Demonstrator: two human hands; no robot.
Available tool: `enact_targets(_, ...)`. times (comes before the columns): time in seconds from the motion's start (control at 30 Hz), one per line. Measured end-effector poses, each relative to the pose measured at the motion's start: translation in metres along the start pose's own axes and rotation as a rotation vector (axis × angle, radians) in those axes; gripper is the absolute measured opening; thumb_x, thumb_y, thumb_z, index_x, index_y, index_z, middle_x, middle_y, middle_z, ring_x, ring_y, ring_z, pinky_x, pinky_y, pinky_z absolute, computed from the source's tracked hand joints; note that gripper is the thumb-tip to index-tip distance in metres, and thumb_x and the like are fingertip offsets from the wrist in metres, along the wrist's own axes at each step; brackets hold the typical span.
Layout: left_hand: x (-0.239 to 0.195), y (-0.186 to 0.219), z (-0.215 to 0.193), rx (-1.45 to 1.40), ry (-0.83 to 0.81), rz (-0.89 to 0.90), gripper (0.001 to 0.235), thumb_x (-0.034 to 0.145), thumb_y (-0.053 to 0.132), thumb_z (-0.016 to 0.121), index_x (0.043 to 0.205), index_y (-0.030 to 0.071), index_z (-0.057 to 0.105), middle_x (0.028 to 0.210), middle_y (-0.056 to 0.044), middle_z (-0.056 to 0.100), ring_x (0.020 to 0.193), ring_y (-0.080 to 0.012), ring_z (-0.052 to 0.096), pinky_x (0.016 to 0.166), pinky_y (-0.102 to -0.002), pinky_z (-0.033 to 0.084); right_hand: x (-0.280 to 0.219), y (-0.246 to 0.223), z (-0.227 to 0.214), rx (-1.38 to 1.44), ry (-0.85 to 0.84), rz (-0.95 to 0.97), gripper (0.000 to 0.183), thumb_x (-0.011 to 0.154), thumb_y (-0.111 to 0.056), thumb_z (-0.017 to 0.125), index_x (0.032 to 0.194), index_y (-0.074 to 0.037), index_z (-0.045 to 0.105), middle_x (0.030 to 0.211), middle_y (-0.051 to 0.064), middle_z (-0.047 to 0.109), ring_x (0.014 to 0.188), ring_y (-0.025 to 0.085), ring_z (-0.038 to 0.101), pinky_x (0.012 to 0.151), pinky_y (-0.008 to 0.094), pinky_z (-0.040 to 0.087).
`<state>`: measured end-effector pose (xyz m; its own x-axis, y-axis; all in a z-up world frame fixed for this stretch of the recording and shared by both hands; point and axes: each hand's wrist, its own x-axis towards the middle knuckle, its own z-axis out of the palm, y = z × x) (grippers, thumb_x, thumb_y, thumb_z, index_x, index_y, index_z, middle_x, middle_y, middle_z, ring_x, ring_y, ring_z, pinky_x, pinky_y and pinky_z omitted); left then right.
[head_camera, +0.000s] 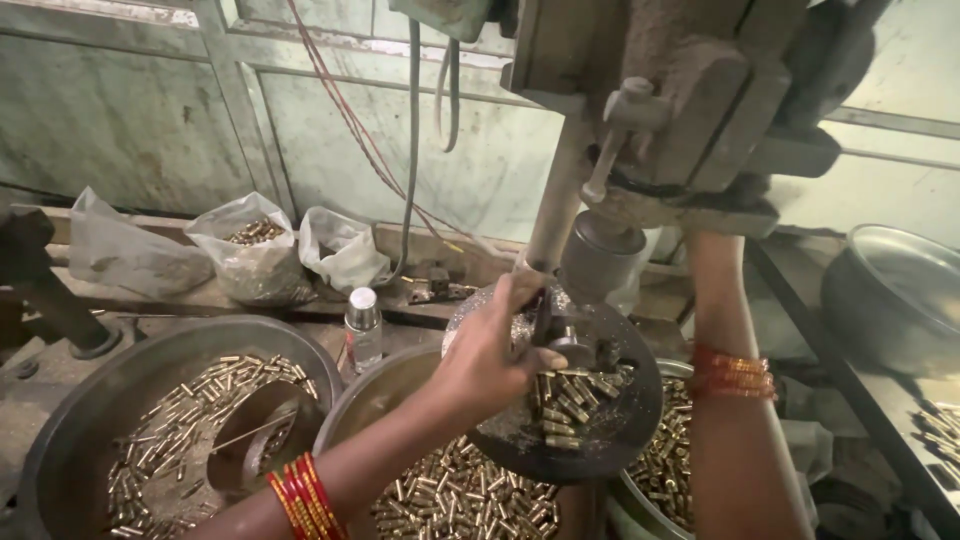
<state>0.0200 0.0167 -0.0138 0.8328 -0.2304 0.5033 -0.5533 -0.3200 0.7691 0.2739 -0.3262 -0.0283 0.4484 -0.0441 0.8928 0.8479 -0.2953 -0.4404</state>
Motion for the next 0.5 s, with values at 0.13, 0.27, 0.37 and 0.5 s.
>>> enact_targets(0.13, -0.011, 0.025, 0.001, 0.215, 0.114, 0.004, 0.067, 0.072, 0.01, 0.09, 0.125, 0.002, 0.05, 0.117, -0.026, 0.062, 0.107, -0.0446, 0.061, 0.086, -0.05, 0.051, -0.031, -0.125, 0.01, -0.631, -0.019, -0.177, 0.027, 0.103, 0.0, 0.056, 0.13, 0.003, 0.059, 0.123, 0.026, 0.065, 0.117, 0.043, 0.06, 0.102, 0.045, 0.048)
enact_targets(0.27, -0.013, 0.029, 0.01, 0.067, 0.021, 0.061, 0.032, 0.084, 0.003, 0.075, 0.115, 0.005, 0.068, 0.106, -0.019, 0.073, 0.092, -0.0334, 0.074, 0.079, -0.041, 0.059, -0.061, -0.221, 0.009, -0.417, 0.032, 0.114, 0.026, 0.106, -0.006, 0.058, 0.131, 0.001, 0.056, 0.113, 0.02, 0.066, 0.104, 0.034, 0.062, 0.093, 0.04, 0.05)
enact_targets(0.37, -0.01, 0.039, 0.009, 0.101, -0.019, 0.017, 0.029, 0.085, 0.002, 0.072, 0.114, 0.007, 0.073, 0.102, -0.017, 0.075, 0.086, -0.031, 0.075, 0.075, -0.039, 0.06, -0.086, -0.232, -0.003, -0.275, 0.059, 0.313, 0.03, 0.105, -0.011, 0.063, 0.133, -0.002, 0.057, 0.107, 0.014, 0.067, 0.097, 0.025, 0.064, 0.084, 0.035, 0.051)
enact_targets(0.5, -0.016, 0.035, 0.009, 0.102, -0.057, 0.045, 0.018, 0.087, 0.005, 0.076, 0.105, 0.008, 0.079, 0.094, -0.014, 0.079, 0.081, -0.027, 0.077, 0.072, -0.038, 0.059, -0.131, -0.235, -0.008, -0.262, 0.068, 0.441, 0.034, 0.098, -0.005, 0.063, 0.131, -0.007, 0.059, 0.115, 0.006, 0.073, 0.105, 0.016, 0.07, 0.088, 0.031, 0.057)
